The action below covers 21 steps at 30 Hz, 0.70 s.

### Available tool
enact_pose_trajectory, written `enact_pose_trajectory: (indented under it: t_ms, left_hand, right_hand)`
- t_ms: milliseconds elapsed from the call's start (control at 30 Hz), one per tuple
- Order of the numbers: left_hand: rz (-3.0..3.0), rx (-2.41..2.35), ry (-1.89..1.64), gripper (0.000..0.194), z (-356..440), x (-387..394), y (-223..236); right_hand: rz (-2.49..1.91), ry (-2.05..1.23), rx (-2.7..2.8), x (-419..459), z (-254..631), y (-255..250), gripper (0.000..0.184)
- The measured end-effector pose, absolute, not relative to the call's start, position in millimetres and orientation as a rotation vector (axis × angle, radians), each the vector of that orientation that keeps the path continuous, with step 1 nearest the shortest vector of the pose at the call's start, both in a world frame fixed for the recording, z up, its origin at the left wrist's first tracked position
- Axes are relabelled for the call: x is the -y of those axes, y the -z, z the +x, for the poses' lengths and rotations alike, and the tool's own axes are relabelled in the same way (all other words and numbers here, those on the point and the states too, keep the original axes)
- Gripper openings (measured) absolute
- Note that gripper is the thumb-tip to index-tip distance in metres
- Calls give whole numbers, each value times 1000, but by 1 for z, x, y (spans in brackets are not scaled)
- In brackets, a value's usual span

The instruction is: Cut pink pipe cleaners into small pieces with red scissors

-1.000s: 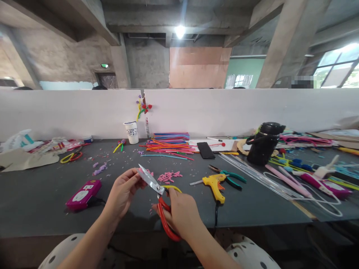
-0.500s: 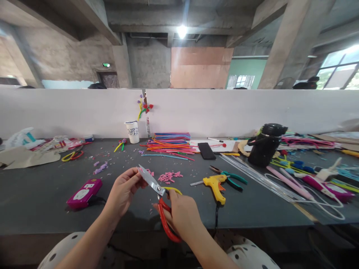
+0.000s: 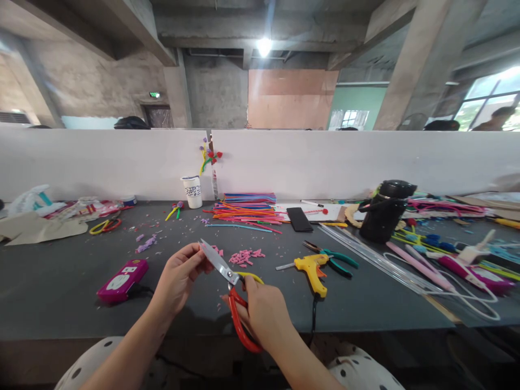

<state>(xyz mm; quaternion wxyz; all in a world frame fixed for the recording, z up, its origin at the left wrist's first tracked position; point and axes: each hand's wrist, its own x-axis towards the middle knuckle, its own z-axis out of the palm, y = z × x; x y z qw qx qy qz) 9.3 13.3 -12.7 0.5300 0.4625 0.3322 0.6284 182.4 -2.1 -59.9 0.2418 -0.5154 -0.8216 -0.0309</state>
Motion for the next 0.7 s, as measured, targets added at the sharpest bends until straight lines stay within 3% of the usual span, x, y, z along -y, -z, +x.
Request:
enact_pose_trajectory:
  t_ms: [700]
  left_hand:
    - [1126,-855,-1566,11,7,-13,12]
  right_hand:
    - [-1411,101,2215,1,181,60,26]
